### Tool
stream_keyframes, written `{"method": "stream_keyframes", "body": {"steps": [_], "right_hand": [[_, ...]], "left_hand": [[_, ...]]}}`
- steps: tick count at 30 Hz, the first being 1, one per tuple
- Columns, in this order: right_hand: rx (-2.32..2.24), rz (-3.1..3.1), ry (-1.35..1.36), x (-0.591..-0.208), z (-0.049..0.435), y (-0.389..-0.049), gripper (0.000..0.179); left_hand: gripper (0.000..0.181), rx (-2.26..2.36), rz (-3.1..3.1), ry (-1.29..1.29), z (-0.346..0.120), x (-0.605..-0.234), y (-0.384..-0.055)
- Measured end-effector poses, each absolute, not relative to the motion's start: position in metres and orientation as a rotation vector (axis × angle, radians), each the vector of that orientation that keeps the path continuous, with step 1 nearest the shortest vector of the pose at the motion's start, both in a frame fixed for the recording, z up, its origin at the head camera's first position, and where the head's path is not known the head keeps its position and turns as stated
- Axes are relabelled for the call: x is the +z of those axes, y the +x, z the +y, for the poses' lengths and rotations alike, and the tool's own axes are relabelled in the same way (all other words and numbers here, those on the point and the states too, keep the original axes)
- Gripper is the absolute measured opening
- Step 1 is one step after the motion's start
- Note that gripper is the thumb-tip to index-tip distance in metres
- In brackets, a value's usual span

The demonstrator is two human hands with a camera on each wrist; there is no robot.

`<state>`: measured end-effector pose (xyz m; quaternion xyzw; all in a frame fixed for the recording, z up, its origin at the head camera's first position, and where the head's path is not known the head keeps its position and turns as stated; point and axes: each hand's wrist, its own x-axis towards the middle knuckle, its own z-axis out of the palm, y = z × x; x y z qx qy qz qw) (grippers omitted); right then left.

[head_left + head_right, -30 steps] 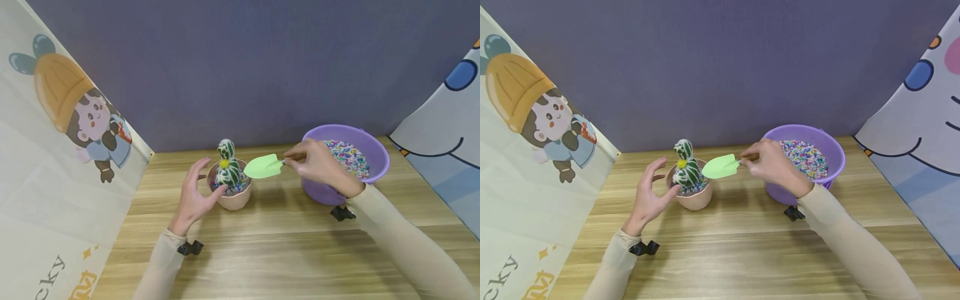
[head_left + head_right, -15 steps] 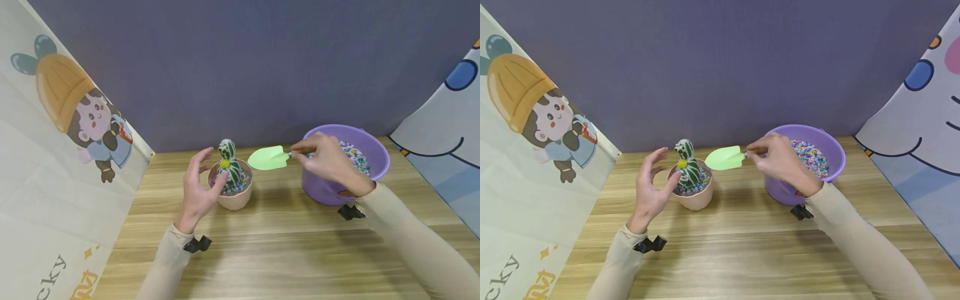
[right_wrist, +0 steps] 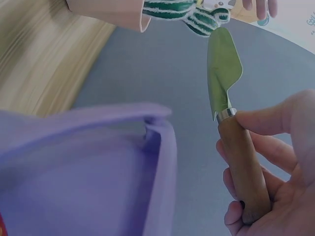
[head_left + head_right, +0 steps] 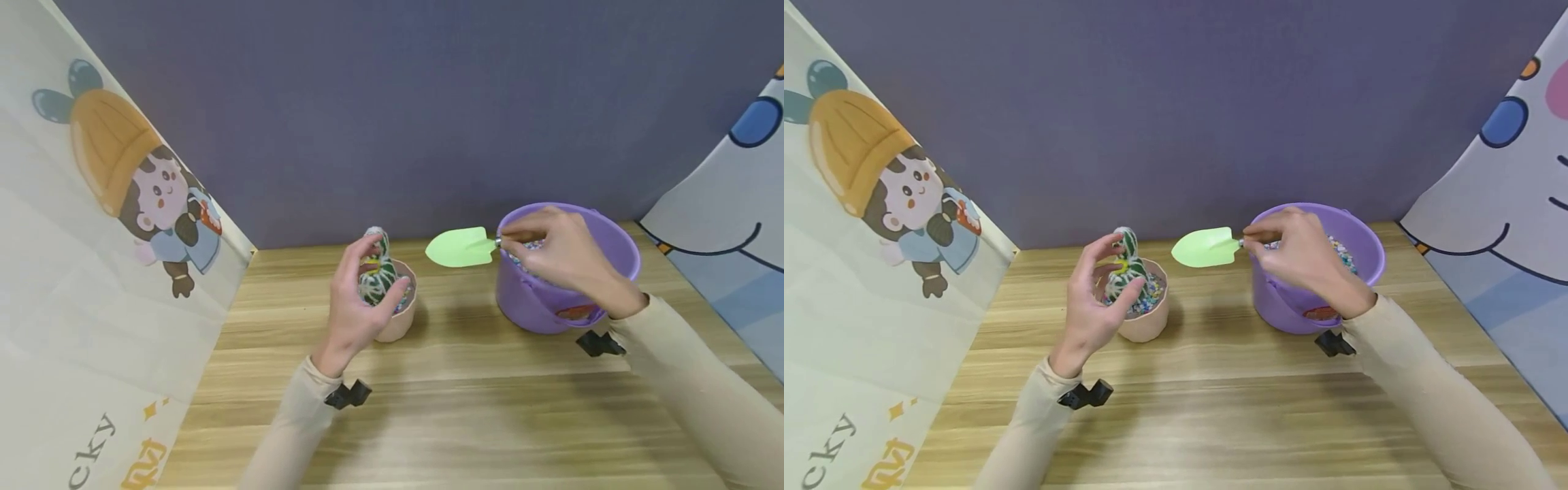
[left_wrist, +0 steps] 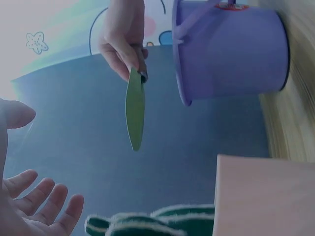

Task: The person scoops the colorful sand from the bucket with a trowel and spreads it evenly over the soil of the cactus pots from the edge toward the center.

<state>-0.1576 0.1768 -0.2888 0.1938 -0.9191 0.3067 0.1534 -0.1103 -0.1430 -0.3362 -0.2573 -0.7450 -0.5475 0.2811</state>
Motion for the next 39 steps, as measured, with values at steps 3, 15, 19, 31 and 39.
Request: {"method": "stream_keyframes", "body": {"steps": [3,15,19,31,39], "right_hand": [[0.874,-2.639,0.542,-0.288,0.181,-0.156,0.020],[0.833,-2.628,0.423,-0.284,0.211,-0.151,0.024],[0.844,-2.616,0.384,-0.285,0.221,-0.153,0.025],[0.821,-2.675,0.323,-0.290,0.239,-0.154,0.028],[0.810,-2.703,0.281,-0.293,0.256,-0.154,0.031]], "left_hand": [[0.068,-1.420,-2.002,-0.720,-0.138,-0.336,-0.110],[0.062,-1.369,-2.030,-0.743,-0.108,-0.331,-0.111],[0.061,-1.366,-2.035,-0.754,-0.101,-0.331,-0.112],[0.058,-1.359,-2.109,-0.781,-0.083,-0.342,-0.116],[0.054,-1.347,-2.131,-0.793,-0.065,-0.350,-0.126]]}}
